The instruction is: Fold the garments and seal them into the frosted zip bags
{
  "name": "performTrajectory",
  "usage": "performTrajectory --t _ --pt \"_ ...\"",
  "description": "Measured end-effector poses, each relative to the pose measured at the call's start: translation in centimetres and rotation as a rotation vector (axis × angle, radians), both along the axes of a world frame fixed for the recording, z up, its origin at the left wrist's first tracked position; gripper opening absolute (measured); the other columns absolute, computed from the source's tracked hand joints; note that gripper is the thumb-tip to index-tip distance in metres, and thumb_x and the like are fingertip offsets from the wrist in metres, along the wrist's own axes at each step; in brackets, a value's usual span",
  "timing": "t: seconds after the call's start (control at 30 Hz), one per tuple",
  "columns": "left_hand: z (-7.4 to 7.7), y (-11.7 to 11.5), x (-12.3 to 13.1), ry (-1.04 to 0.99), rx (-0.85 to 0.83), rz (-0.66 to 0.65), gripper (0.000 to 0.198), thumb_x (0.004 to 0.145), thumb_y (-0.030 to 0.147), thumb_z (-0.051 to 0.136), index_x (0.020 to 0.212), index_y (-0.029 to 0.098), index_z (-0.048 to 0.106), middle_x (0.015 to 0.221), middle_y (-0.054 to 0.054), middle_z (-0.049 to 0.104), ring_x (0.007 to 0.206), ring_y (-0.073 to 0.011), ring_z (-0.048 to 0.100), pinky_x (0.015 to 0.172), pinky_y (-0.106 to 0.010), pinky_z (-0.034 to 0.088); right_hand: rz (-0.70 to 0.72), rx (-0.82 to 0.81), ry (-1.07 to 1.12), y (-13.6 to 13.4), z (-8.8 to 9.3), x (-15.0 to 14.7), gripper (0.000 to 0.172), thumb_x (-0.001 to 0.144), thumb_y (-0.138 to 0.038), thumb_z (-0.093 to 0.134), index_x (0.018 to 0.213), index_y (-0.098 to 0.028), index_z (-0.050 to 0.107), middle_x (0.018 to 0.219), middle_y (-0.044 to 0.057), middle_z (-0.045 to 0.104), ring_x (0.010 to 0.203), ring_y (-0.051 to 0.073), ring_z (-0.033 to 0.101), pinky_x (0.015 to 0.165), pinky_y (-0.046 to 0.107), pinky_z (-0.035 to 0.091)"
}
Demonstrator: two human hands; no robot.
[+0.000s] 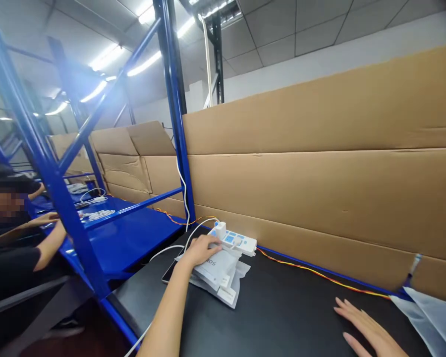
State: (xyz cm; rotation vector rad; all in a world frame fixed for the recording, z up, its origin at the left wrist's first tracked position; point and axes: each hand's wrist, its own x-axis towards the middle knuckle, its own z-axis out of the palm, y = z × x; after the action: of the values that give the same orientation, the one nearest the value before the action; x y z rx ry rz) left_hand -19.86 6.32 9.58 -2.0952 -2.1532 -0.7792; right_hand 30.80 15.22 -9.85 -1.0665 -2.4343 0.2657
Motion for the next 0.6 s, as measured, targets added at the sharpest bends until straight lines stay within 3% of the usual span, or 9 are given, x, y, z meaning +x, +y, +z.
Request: performTrajectory --t 0.07,0.17,0.33,0.5,0.6 --pt "-1.4 0.6 -0.8 0.015 -0.052 0.01 0.013 0.087 0.036 0.063 0.091 0.027 0.071 0.106 -0.001 0.073 0.107 -0.0267 0.062 0.102 -0.042 0.04 -0.014 -0.021 -0.014 -0.9 1.6 -0.5 0.051 0.09 -0.051 0.055 0.139 -0.034 0.053 0.15 0.002 0.045 0.136 0.034 0.043 0.11 0.056 0.039" --pt "-2.6 1.2 -0.6 0.041 -0.074 0.019 0.013 0.091 0.032 0.056 0.092 0.026 0.068 0.103 -0.001 0.072 0.107 -0.0244 0.061 0.109 -0.045 0.03 -0.035 -0.033 -0.015 -1.8 3.2 -0.9 0.051 0.092 -0.053 0.051 0.139 -0.034 0.054 0.15 0.002 0.044 0.136 0.034 0.043 0.111 0.056 0.039" --pt "-3.1 1.2 0.1 0.064 -0.098 0.025 0.018 0.093 0.031 0.051 0.104 0.029 0.065 0.114 -0.001 0.069 0.114 -0.0251 0.057 0.111 -0.048 0.025 -0.03 -0.06 -0.01 -2.0 3.7 -1.3 0.048 0.093 -0.053 0.05 0.138 -0.034 0.053 0.152 0.001 0.043 0.14 0.032 0.039 0.115 0.058 0.033" --pt "-1.5 1.1 0.9 0.09 -0.017 0.023 0.02 0.095 0.028 0.046 0.086 0.022 0.063 0.097 -0.006 0.069 0.103 -0.0282 0.057 0.105 -0.051 0.029 -0.035 -0.127 0.045 -2.4 4.1 -1.2 0.046 0.095 -0.053 0.049 0.136 -0.032 0.055 0.152 0.003 0.045 0.142 0.03 0.037 0.117 0.059 0.028" --pt "0.3 1.2 3.9 0.093 0.03 -0.068 0.026 0.098 0.026 0.038 0.084 0.021 0.06 0.089 -0.006 0.066 0.096 -0.0273 0.058 0.098 -0.048 0.036 -0.058 -0.21 0.172 -3.3 5.6 -1.6 0.044 0.093 -0.055 0.05 0.127 -0.03 0.062 0.146 0.005 0.052 0.139 0.032 0.042 0.117 0.058 0.028"
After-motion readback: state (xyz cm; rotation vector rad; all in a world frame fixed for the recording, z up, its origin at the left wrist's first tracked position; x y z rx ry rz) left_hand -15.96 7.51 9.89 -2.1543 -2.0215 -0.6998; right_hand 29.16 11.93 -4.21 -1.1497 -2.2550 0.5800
